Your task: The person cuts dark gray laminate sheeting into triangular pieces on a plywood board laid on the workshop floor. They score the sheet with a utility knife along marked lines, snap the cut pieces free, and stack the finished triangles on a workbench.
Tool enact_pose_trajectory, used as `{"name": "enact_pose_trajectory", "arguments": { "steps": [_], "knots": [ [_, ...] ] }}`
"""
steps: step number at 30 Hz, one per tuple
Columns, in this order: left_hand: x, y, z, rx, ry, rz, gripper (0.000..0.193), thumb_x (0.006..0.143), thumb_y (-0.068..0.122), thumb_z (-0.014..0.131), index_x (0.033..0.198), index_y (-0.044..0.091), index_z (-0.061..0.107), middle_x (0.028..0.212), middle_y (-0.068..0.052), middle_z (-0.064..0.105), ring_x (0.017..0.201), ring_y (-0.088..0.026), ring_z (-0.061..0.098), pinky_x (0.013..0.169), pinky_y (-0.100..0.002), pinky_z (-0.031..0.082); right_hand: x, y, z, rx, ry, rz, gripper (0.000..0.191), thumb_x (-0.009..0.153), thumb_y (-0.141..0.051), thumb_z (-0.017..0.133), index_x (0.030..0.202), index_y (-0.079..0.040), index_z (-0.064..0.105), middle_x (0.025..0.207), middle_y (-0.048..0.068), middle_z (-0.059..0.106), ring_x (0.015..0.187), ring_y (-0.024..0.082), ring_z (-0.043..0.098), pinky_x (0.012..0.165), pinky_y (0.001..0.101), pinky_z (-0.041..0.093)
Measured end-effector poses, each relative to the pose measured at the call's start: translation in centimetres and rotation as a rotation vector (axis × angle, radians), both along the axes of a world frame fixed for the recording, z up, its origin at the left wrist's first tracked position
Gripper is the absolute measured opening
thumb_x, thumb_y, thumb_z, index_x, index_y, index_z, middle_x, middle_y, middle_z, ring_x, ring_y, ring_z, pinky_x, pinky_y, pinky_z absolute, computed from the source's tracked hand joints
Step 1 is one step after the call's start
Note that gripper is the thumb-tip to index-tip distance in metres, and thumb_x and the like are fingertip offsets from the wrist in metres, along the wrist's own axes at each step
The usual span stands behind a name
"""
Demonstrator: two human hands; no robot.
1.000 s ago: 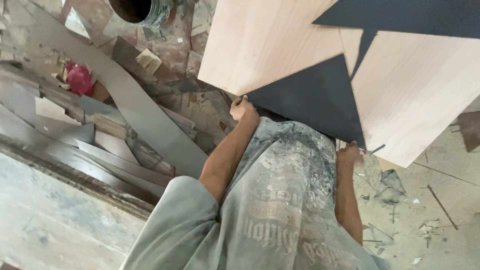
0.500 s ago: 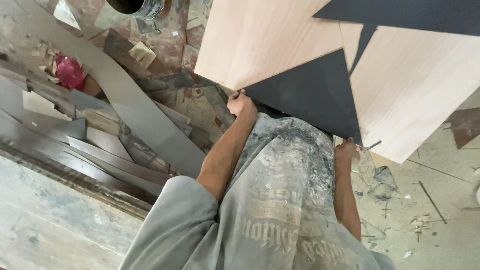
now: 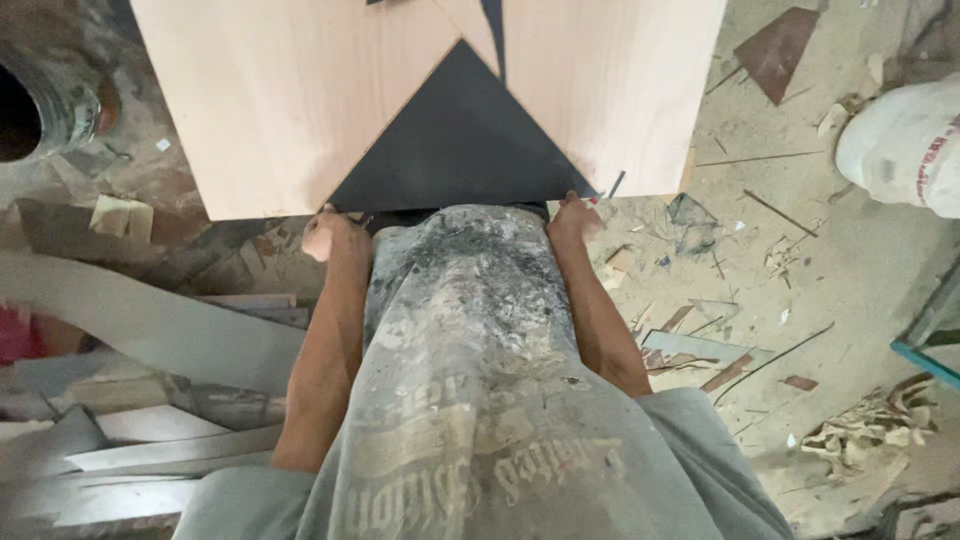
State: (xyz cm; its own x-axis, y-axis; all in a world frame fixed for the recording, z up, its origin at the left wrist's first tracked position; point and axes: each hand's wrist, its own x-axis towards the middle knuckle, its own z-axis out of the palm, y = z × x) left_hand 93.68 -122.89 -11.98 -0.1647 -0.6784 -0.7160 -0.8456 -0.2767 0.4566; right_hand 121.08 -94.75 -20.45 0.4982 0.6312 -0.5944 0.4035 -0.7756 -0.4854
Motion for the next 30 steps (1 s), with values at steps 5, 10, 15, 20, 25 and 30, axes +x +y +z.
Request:
{"name": "enact_pose_trajectory", "arguments": {
  "steps": [5,10,15,20,25,30],
  "knots": [
    [-0.2,-0.8,-1.6,-0.247,0.003,-0.106,0.009,0.085,0.001,0.076,0.093,0.001,0.080,0.089,-0.014,0.079,0.069,-0.022,0.072,0.055,-0.037,0.058,-0.8,-1.2,0.4,0.072,0.099,-0.166,0.021,0.081,-0.009,0.078,0.089,0.007,0.067,0.082,0.014,0.074,0.066,0.021,0.069,0.057,0.0366,0.052],
    [0.3,-1.8,-2.6,-0.223,0.021,-0.110,0.008,0.086,0.001,0.075,0.092,-0.002,0.080,0.084,-0.014,0.078,0.063,-0.021,0.069,0.053,-0.037,0.058,-0.9,-1.6,0.7,0.115,0.056,-0.204,0.021,0.080,-0.007,0.079,0.088,0.007,0.064,0.079,0.014,0.071,0.066,0.022,0.068,0.056,0.0394,0.052],
    [0.6,-1.4,-1.2,-0.214,-0.034,-0.191,0.011,0.086,0.004,0.075,0.096,0.002,0.080,0.088,-0.013,0.077,0.065,-0.020,0.070,0.054,-0.035,0.059,-0.1,-2.1,-0.2,0.207,0.105,-0.202,0.022,0.079,-0.003,0.078,0.093,0.008,0.066,0.084,0.015,0.073,0.069,0.023,0.071,0.060,0.0360,0.056],
    [0.8,-0.8,0.3,-0.219,-0.020,-0.217,0.013,0.087,0.005,0.073,0.096,0.002,0.081,0.091,-0.012,0.079,0.068,-0.019,0.073,0.057,-0.034,0.062,0.8,-2.5,-1.2,0.212,0.344,-0.385,0.030,0.082,-0.001,0.078,0.106,0.002,0.060,0.087,0.012,0.069,0.070,0.022,0.068,0.058,0.0355,0.054],
    [0.5,-0.7,0.8,-0.222,-0.027,-0.254,0.013,0.084,0.003,0.074,0.096,-0.001,0.080,0.092,-0.014,0.079,0.070,-0.020,0.073,0.058,-0.037,0.059,1.4,-2.8,-1.6,0.281,0.500,-0.467,0.024,0.084,0.006,0.077,0.100,-0.002,0.061,0.081,0.007,0.069,0.062,0.018,0.066,0.054,0.0312,0.054],
    [0.3,-0.6,0.7,-0.278,-0.081,-0.351,0.017,0.084,0.008,0.076,0.097,-0.003,0.078,0.094,-0.016,0.077,0.074,-0.024,0.076,0.062,-0.039,0.062,2.2,-3.0,-1.9,0.182,0.554,-0.414,0.018,0.088,-0.001,0.076,0.083,-0.006,0.059,0.063,0.004,0.060,0.041,0.013,0.045,0.037,0.0293,0.031]
  ]
}}
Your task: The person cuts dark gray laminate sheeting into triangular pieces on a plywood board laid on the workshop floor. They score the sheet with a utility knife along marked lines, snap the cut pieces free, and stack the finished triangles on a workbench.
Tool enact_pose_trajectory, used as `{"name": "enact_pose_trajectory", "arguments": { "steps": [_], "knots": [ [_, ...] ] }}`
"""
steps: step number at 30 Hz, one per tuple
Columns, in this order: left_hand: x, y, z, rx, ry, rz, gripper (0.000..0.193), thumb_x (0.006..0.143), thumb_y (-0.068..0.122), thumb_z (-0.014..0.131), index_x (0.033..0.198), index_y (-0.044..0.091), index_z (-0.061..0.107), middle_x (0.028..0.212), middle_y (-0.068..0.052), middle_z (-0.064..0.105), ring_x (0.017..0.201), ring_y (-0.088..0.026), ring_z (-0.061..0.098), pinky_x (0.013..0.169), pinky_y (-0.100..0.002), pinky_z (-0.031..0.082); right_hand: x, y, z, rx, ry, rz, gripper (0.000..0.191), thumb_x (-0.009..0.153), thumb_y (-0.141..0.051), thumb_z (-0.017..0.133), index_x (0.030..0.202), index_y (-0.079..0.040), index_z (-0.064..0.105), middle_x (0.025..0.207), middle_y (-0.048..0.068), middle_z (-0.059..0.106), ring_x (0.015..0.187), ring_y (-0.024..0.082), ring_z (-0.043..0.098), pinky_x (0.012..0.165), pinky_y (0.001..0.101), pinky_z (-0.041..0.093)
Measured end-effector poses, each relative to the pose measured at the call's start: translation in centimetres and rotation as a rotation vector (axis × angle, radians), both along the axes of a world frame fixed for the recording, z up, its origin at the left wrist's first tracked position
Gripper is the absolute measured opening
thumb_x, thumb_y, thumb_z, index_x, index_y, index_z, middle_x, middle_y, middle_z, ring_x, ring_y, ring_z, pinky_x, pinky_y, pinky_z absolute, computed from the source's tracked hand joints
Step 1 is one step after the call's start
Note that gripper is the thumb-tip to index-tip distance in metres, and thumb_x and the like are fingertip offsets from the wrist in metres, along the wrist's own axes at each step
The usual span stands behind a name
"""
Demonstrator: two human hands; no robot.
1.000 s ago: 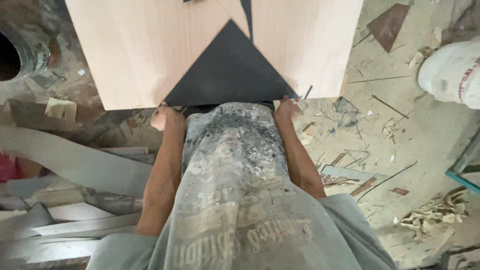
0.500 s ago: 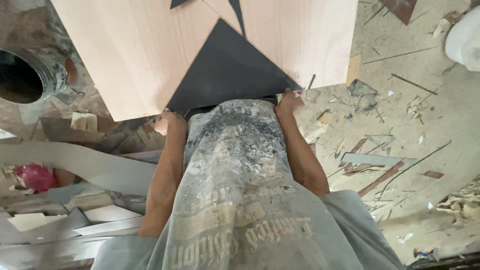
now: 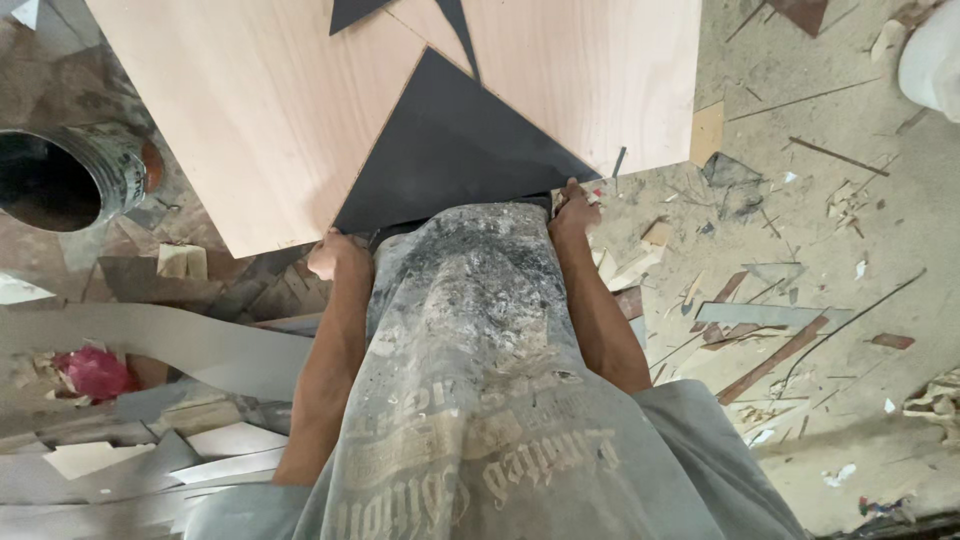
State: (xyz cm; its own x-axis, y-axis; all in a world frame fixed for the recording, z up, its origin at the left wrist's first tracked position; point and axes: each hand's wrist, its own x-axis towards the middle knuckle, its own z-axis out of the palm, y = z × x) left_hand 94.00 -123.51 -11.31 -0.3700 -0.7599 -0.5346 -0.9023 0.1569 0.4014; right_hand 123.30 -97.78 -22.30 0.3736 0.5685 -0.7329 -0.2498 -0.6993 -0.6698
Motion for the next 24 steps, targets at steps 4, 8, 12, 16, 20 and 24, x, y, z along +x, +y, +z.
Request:
{"name": "enact_pose_trajectory", "arguments": {
  "steps": [4,8,12,16,20,24],
  "knots": [
    [0.5,-0.4,-0.8,-0.059,-0.016,-0.132,0.017,0.084,0.010,0.076,0.097,-0.001,0.078,0.092,-0.017,0.078,0.078,-0.026,0.078,0.065,-0.040,0.063,-0.1,0.3,0.0,0.045,0.023,-0.020,0.021,0.088,0.000,0.076,0.082,-0.008,0.058,0.064,0.004,0.060,0.044,0.014,0.048,0.039,0.0302,0.034],
    [0.4,-1.3,-2.7,-0.187,-0.069,-0.212,0.018,0.082,0.017,0.079,0.093,0.004,0.082,0.092,-0.017,0.078,0.082,-0.031,0.077,0.073,-0.044,0.062,-1.0,0.8,0.5,-0.033,-0.034,0.058,0.018,0.088,-0.006,0.076,0.086,-0.010,0.058,0.065,0.004,0.059,0.047,0.014,0.049,0.042,0.0309,0.036],
    [0.1,-2.6,-5.0,-0.204,-0.045,-0.231,0.019,0.083,0.023,0.078,0.089,0.006,0.082,0.090,-0.017,0.077,0.083,-0.033,0.077,0.075,-0.045,0.063,-2.2,1.0,1.9,-0.005,-0.141,0.099,0.018,0.089,-0.006,0.075,0.097,-0.005,0.059,0.073,0.007,0.065,0.053,0.015,0.055,0.045,0.0325,0.039],
    [0.4,-3.3,-6.5,-0.328,-0.069,-0.371,0.019,0.085,0.023,0.074,0.086,0.006,0.082,0.084,-0.019,0.077,0.082,-0.037,0.075,0.076,-0.048,0.061,-2.8,1.1,3.2,-0.078,-0.147,0.120,0.019,0.092,-0.010,0.074,0.097,-0.002,0.058,0.076,0.010,0.065,0.055,0.017,0.057,0.046,0.0339,0.042],
    [0.5,-3.3,-6.9,-0.327,-0.036,-0.406,0.019,0.085,0.022,0.073,0.085,0.005,0.082,0.084,-0.019,0.076,0.082,-0.038,0.075,0.076,-0.049,0.061,-2.4,1.6,3.0,-0.151,-0.165,0.278,0.021,0.096,-0.019,0.070,0.096,-0.001,0.059,0.077,0.009,0.066,0.055,0.017,0.053,0.047,0.0334,0.040],
    [0.7,-3.1,-6.8,-0.338,-0.026,-0.437,0.019,0.084,0.023,0.076,0.088,0.005,0.082,0.086,-0.020,0.075,0.081,-0.038,0.075,0.076,-0.050,0.060,-1.1,2.6,1.1,-0.152,-0.132,0.499,0.028,0.102,-0.029,0.062,0.095,-0.001,0.063,0.079,0.009,0.066,0.056,0.018,0.056,0.049,0.0336,0.043]
  ]
}}
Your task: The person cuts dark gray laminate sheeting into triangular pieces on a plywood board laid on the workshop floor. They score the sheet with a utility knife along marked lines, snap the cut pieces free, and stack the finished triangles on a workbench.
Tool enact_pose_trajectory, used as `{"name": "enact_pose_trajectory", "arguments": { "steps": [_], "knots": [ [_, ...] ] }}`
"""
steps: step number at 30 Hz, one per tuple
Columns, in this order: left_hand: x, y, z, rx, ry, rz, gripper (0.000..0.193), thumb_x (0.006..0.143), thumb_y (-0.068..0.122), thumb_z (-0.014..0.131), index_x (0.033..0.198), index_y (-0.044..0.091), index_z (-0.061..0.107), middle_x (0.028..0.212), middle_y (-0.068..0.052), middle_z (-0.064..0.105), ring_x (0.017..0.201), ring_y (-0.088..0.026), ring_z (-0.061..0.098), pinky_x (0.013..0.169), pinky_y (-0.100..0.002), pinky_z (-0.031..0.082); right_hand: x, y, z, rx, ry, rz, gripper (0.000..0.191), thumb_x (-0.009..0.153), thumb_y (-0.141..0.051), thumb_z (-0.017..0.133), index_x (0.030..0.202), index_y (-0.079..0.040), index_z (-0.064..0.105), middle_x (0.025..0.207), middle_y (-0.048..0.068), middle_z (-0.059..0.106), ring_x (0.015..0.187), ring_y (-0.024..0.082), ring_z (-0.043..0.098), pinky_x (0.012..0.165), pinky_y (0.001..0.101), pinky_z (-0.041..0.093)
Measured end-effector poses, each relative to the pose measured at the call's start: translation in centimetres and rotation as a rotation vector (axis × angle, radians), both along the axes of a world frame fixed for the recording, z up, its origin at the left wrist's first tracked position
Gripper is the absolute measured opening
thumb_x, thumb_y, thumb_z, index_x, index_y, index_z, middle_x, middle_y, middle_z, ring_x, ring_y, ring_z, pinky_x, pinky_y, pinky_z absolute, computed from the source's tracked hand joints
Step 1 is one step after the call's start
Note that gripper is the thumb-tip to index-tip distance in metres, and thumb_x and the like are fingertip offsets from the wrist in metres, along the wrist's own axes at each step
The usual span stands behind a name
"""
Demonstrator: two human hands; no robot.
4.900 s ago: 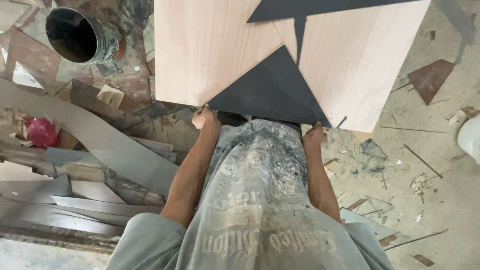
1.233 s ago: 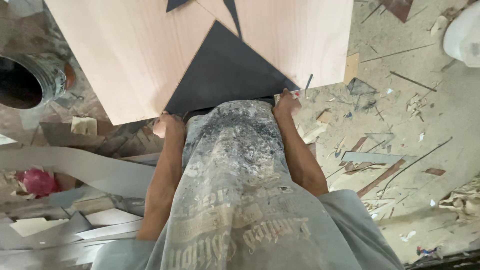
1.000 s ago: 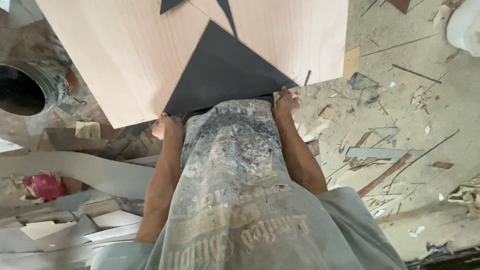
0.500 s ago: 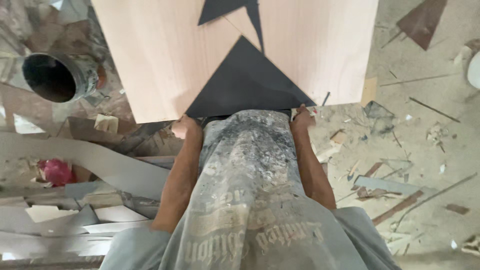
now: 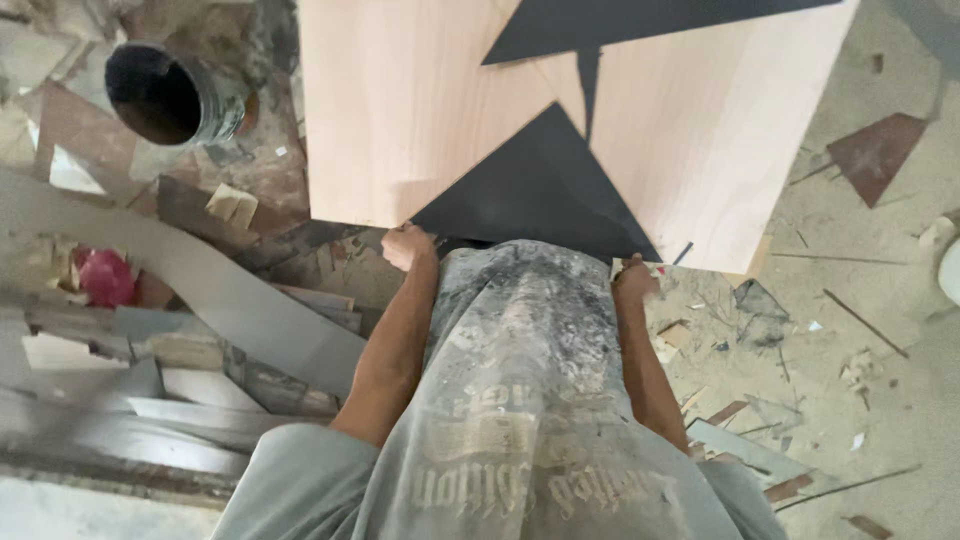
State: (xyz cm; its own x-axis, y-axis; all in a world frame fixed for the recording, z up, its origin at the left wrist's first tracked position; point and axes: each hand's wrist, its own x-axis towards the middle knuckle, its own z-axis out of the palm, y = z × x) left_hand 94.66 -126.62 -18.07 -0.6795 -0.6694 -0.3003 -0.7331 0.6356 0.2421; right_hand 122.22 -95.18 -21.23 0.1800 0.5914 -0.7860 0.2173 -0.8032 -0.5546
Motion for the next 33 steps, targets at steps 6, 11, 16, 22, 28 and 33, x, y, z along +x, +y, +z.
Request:
{"name": "enact_pose_trajectory", "arguments": {
  "steps": [6,11,16,22,28,33],
  "knots": [
    [1.7,0.9,-0.4,0.184,0.257,0.128,0.017,0.086,0.014,0.076,0.097,0.002,0.081,0.080,-0.020,0.078,0.071,-0.030,0.076,0.071,-0.043,0.058,0.9,1.9,-1.6,0.078,0.249,-0.192,0.017,0.106,-0.006,0.052,0.088,-0.003,0.053,0.076,0.010,0.056,0.059,0.023,0.052,0.051,0.0395,0.040],
    [3.3,1.3,-3.3,0.632,0.440,0.635,0.024,0.087,0.003,0.077,0.110,-0.004,0.075,0.089,-0.014,0.076,0.069,-0.017,0.070,0.061,-0.030,0.061,-0.1,3.0,-0.4,0.017,0.141,-0.131,0.011,0.102,-0.005,0.056,0.090,-0.004,0.055,0.077,0.010,0.058,0.061,0.023,0.054,0.052,0.0384,0.042],
    [4.4,0.6,-6.3,0.765,0.553,0.613,0.018,0.087,0.000,0.078,0.103,-0.008,0.075,0.089,-0.013,0.076,0.070,-0.017,0.070,0.064,-0.031,0.061,-0.6,2.6,1.3,0.015,0.096,-0.099,0.007,0.098,-0.005,0.060,0.092,-0.004,0.056,0.079,0.009,0.060,0.063,0.022,0.056,0.053,0.0374,0.044],
    [3.6,0.4,-5.6,0.639,0.428,0.580,0.015,0.083,0.001,0.080,0.096,-0.006,0.076,0.080,-0.012,0.075,0.066,-0.017,0.069,0.062,-0.033,0.059,-0.6,1.5,2.5,0.025,0.078,-0.113,0.008,0.093,-0.005,0.065,0.095,-0.005,0.057,0.080,0.009,0.061,0.064,0.022,0.059,0.054,0.0361,0.046],
    [3.1,-0.5,-4.5,0.603,0.355,0.417,0.013,0.083,0.003,0.080,0.093,-0.004,0.075,0.079,-0.011,0.076,0.065,-0.018,0.073,0.061,-0.032,0.060,-1.1,0.5,3.4,0.037,0.064,-0.143,0.014,0.088,-0.004,0.069,0.097,-0.005,0.059,0.082,0.009,0.063,0.066,0.021,0.062,0.055,0.0349,0.048],
    [2.5,-0.8,-4.6,0.574,0.289,0.413,0.012,0.082,0.007,0.082,0.090,0.000,0.075,0.080,-0.013,0.076,0.068,-0.021,0.075,0.064,-0.036,0.062,-2.0,0.1,3.2,0.092,-0.019,-0.125,0.020,0.084,-0.004,0.073,0.099,-0.006,0.060,0.083,0.008,0.065,0.068,0.021,0.065,0.056,0.0339,0.050]
  ]
}}
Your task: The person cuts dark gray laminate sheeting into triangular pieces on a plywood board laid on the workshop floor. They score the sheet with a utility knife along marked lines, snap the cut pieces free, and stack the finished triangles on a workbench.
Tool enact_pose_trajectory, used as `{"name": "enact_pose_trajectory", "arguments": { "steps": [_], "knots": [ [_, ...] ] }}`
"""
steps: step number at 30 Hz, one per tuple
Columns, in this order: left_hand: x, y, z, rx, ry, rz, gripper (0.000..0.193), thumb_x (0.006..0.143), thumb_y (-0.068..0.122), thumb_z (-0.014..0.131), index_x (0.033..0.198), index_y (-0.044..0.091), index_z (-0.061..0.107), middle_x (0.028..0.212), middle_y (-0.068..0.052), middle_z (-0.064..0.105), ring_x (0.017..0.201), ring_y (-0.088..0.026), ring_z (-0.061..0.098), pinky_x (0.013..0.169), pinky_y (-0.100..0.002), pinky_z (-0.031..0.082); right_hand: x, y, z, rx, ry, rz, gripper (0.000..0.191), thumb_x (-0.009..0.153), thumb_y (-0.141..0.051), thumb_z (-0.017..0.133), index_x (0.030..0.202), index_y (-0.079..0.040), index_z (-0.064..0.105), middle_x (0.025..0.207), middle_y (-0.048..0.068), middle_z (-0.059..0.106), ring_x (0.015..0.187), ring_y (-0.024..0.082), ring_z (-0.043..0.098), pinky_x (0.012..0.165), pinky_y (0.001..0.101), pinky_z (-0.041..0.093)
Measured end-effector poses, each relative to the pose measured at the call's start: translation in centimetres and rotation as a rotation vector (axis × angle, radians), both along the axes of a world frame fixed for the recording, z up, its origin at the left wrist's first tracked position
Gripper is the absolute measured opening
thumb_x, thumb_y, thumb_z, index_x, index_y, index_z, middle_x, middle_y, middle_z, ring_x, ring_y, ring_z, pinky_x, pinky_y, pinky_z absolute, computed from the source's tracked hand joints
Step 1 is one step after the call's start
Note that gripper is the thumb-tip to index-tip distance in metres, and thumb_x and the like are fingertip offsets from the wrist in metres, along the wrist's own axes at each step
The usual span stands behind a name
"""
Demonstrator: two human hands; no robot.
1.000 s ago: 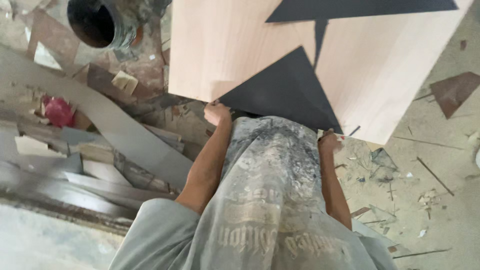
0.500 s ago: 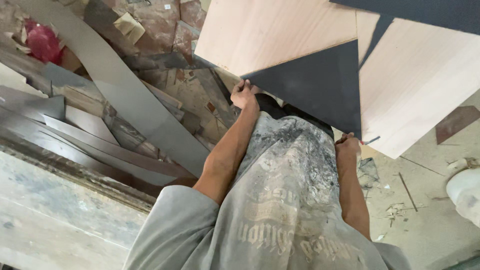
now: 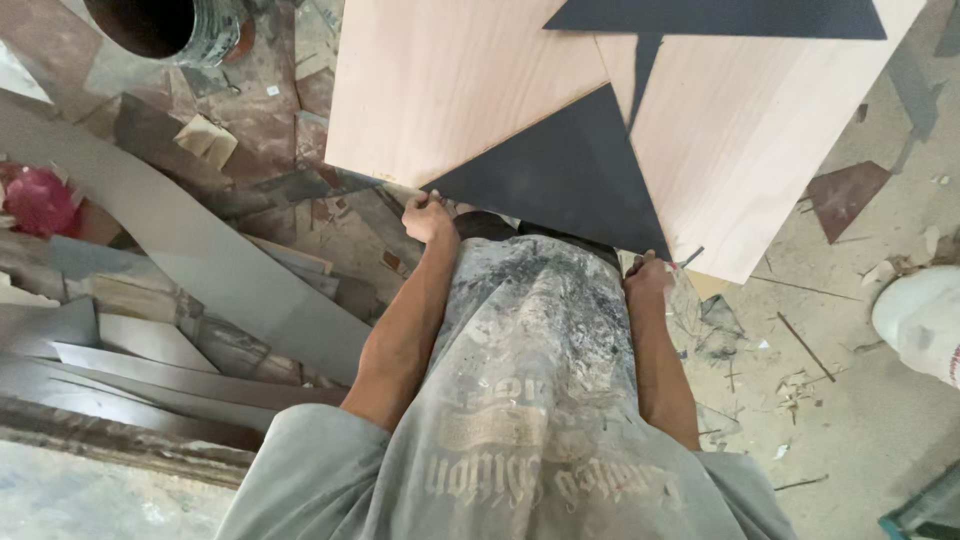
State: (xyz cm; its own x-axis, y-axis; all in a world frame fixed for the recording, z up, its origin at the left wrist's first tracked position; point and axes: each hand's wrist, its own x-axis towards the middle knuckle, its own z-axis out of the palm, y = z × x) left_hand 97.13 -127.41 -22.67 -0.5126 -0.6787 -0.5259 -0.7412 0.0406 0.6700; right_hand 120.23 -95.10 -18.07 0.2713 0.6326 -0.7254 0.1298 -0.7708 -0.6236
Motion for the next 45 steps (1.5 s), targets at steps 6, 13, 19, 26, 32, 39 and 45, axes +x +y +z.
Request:
{"name": "enact_pose_trajectory", "arguments": {
  "steps": [6,13,19,26,32,39,45],
  "knots": [
    [-1.0,0.4,1.2,-0.183,-0.186,-0.056,0.015,0.079,0.012,0.086,0.088,0.006,0.076,0.084,-0.013,0.076,0.074,-0.025,0.075,0.069,-0.040,0.061,-1.7,-1.6,1.4,0.570,-0.757,0.718,0.026,0.081,-0.008,0.078,0.103,-0.002,0.064,0.092,0.015,0.068,0.083,0.033,0.068,0.071,0.0446,0.052],
    [-1.4,0.2,2.6,-0.220,-0.262,-0.111,0.014,0.078,0.013,0.085,0.088,0.008,0.077,0.087,-0.013,0.077,0.076,-0.028,0.075,0.070,-0.042,0.062,-11.3,-2.8,6.4,1.048,-0.361,1.730,0.028,0.096,-0.021,0.070,0.124,-0.019,0.070,0.135,0.011,0.063,0.101,0.034,0.070,0.077,0.0469,0.059],
    [-2.3,0.5,5.3,-0.195,-0.338,-0.110,0.014,0.080,0.015,0.085,0.089,0.009,0.077,0.088,-0.014,0.076,0.076,-0.028,0.074,0.066,-0.043,0.062,-20.4,-1.7,6.9,1.054,-0.417,1.967,0.045,0.098,-0.031,0.067,0.142,-0.025,0.061,0.161,0.019,0.037,0.105,0.041,0.069,0.075,0.0500,0.059],
    [-2.4,0.9,6.8,-0.183,-0.351,-0.050,0.018,0.080,0.011,0.084,0.095,0.007,0.076,0.091,-0.015,0.076,0.075,-0.024,0.073,0.061,-0.040,0.061,-20.9,-1.2,6.4,0.820,-0.451,1.980,0.050,0.101,-0.033,0.061,0.150,-0.030,0.053,0.166,0.020,0.027,0.095,0.042,0.072,0.073,0.0541,0.059],
    [-1.6,0.4,4.5,0.107,-0.115,0.137,0.015,0.089,0.000,0.073,0.103,0.000,0.071,0.088,-0.013,0.075,0.066,-0.019,0.070,0.055,-0.035,0.059,-21.1,-1.1,6.8,0.768,-0.422,1.953,0.046,0.103,-0.031,0.059,0.149,-0.030,0.053,0.168,0.018,0.027,0.093,0.040,0.073,0.073,0.0517,0.059],
    [-0.9,-0.2,1.9,0.271,0.032,0.219,0.014,0.090,-0.004,0.071,0.104,-0.005,0.068,0.084,-0.013,0.070,0.063,-0.019,0.067,0.053,-0.031,0.058,-20.9,-1.4,6.3,0.893,-0.399,1.879,0.048,0.098,-0.028,0.065,0.145,-0.023,0.056,0.162,0.019,0.033,0.105,0.040,0.069,0.075,0.0495,0.058],
    [-1.3,-0.3,2.8,0.157,-0.100,0.140,0.008,0.089,-0.001,0.074,0.095,-0.005,0.071,0.079,-0.013,0.071,0.065,-0.022,0.070,0.055,-0.034,0.059,-13.6,-0.6,5.8,0.856,-0.230,1.413,0.027,0.095,-0.029,0.072,0.113,-0.009,0.072,0.105,0.018,0.075,0.096,0.038,0.072,0.084,0.0458,0.058]
  ]
}}
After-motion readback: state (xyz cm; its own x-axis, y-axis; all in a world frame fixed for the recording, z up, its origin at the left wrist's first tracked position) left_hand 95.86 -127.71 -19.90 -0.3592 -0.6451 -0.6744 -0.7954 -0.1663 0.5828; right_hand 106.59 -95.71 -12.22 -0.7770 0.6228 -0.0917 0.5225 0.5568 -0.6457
